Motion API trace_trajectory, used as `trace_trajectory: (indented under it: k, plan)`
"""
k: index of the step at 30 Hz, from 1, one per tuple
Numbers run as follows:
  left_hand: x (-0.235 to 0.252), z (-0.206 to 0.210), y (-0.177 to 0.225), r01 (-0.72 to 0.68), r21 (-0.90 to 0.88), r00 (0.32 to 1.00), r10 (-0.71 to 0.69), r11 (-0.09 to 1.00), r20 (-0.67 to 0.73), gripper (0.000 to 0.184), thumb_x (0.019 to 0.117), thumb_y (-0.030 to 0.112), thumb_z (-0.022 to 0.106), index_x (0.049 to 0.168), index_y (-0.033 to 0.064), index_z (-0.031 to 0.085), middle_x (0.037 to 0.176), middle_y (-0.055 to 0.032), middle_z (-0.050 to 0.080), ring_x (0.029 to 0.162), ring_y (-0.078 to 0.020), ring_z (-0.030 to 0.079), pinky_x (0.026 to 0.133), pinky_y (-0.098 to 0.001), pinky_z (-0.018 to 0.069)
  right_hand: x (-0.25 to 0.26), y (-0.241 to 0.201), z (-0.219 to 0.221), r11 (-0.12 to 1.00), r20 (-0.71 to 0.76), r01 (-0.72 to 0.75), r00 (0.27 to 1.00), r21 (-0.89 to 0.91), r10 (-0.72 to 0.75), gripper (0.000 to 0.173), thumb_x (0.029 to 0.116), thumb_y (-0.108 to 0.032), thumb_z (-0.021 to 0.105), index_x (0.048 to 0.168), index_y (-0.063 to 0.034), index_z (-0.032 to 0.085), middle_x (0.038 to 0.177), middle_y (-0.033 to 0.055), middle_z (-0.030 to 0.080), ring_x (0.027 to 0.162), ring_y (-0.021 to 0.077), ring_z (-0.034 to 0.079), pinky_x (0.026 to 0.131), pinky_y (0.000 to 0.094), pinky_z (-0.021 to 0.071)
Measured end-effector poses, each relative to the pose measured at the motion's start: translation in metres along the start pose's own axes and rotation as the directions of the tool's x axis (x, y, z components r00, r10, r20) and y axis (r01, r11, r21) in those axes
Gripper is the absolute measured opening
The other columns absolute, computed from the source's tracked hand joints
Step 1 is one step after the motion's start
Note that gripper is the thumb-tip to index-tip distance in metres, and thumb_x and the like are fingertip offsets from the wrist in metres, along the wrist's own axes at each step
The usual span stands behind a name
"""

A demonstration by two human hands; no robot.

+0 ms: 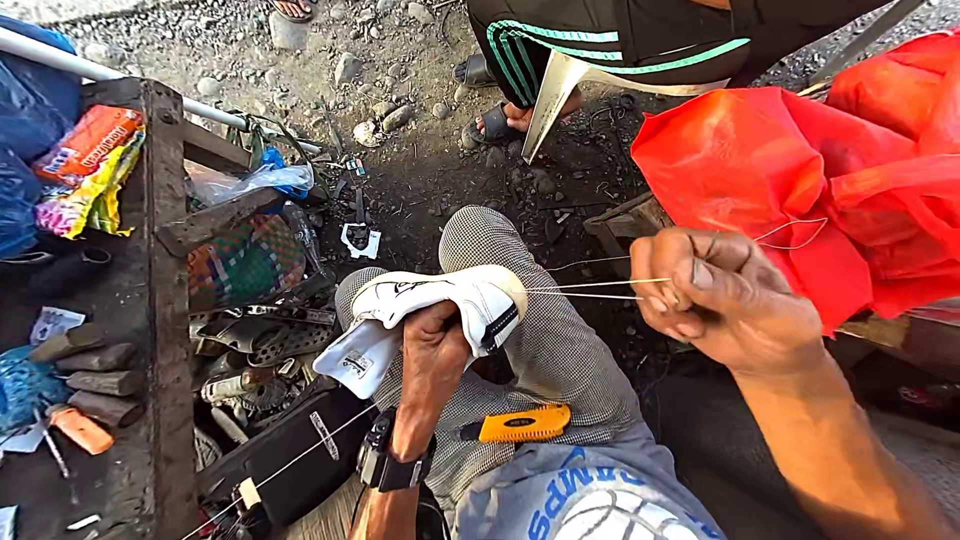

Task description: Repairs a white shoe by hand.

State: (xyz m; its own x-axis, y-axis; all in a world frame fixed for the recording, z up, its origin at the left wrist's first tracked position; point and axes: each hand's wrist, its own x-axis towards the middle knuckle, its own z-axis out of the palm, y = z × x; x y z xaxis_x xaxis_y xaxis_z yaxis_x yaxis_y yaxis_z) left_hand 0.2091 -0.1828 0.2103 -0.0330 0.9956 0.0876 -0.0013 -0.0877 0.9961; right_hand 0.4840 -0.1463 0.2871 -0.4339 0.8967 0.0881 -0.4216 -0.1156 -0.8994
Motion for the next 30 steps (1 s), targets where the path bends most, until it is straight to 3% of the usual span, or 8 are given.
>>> trace_trajectory:
  k: [4,7,11,15,18,23,27,30]
  plan:
    - [0.0,-0.001,0.006,0.008,0.031,0.999,-0.009,0.999,0.036,0.018,0.0917,-0.002,0.059,0.086,0.0094,0.071,0.084,0.0079,0.073,0.08,-0.0003,0.069,0.075,-0.0218,0.0591,-0.009,0.015,-0.022,0.943,-0.026,-0.108,0.994,-0.316,0.105,0.014,0.0981,-0.023,0.066,0.11,-0.0166,0.063,0.082,-0.011,0.063,0.058,-0.0041,0.055,0.049,0.0127,0.0476]
    - [0.001,0.0,0.007,0.008,0.054,0.998,-0.011,0.999,0.054,0.019,0.0912,-0.002,0.058,0.084,0.0096,0.071,0.081,0.0087,0.072,0.077,0.0009,0.068,0.072,-0.0204,0.0585,-0.014,0.033,-0.045,0.74,-0.134,-0.093,0.991,-0.666,0.005,0.013,0.0964,-0.012,0.058,0.101,-0.0125,0.07,0.086,-0.0097,0.066,0.067,-0.0057,0.057,0.059,0.0123,0.0487]
    - [-0.002,-0.001,0.0,-0.001,0.06,1.0,0.001,0.998,-0.005,0.018,0.0918,0.0,0.059,0.083,0.012,0.07,0.081,0.0102,0.072,0.076,0.0009,0.068,0.072,-0.0203,0.0586,0.006,0.064,-0.018,0.473,-0.055,-0.046,0.998,-0.88,-0.004,0.03,0.1033,-0.02,0.054,0.122,-0.0121,0.076,0.106,0.0031,0.077,0.091,0.0107,0.072,0.083,0.038,0.0602]
    - [-0.008,-0.014,-0.006,0.011,0.119,0.995,0.0,0.993,-0.096,0.014,0.0914,0.006,0.065,0.082,0.0149,0.069,0.079,0.0131,0.07,0.075,0.003,0.067,0.071,-0.0188,0.0576,0.033,0.09,0.003,0.693,0.061,-0.066,0.986,-0.718,0.156,0.027,0.1052,-0.023,0.055,0.115,-0.0085,0.076,0.098,0.0014,0.076,0.086,0.0041,0.068,0.08,0.0276,0.0559]
    - [-0.014,-0.026,-0.008,0.022,0.298,0.991,0.019,0.954,-0.136,0.014,0.0896,0.008,0.066,0.076,0.01,0.067,0.072,0.0092,0.066,0.07,0.0033,0.063,0.067,-0.0171,0.0539,0.039,0.077,0.003,0.884,0.057,-0.259,0.951,-0.389,0.304,0.023,0.1052,-0.017,0.051,0.105,-0.0047,0.07,0.083,-0.0059,0.065,0.061,-0.0034,0.055,0.055,0.0138,0.0477]
    - [-0.055,-0.082,-0.014,0.092,0.667,0.966,0.095,0.74,-0.24,0.023,0.0913,0.003,0.054,0.096,-0.0005,0.077,0.087,-0.0084,0.073,0.078,-0.0059,0.066,0.072,-0.022,0.0547,0.038,0.063,-0.011,0.897,0.146,-0.421,0.887,-0.133,0.438,0.026,0.1056,-0.024,0.049,0.107,-0.01,0.07,0.096,-0.0041,0.071,0.059,-0.0011,0.058,0.051,0.0151,0.0487]
    - [-0.104,-0.153,-0.041,0.501,0.702,0.838,-0.083,0.507,-0.539,0.023,0.0951,0.004,0.054,0.105,-0.0041,0.074,0.09,-0.0195,0.073,0.076,-0.0247,0.067,0.073,-0.0452,0.0533,0.03,0.058,-0.022,0.93,0.115,-0.368,0.924,0.009,0.365,0.026,0.1036,-0.023,0.049,0.105,-0.0099,0.072,0.107,-0.0002,0.073,0.056,-0.0014,0.059,0.049,0.0148,0.0494]
    - [-0.116,-0.168,-0.035,0.622,0.699,0.781,-0.345,0.352,-0.521,0.033,0.1007,0.013,0.055,0.128,-0.0016,0.067,0.117,-0.0293,0.068,0.111,-0.0495,0.063,0.095,-0.0718,0.0444,0.024,0.047,-0.021,0.953,0.147,-0.294,0.948,0.071,0.282,0.024,0.1027,-0.03,0.053,0.099,-0.0148,0.072,0.106,-0.0025,0.072,0.056,-0.0019,0.058,0.046,0.0142,0.0487]
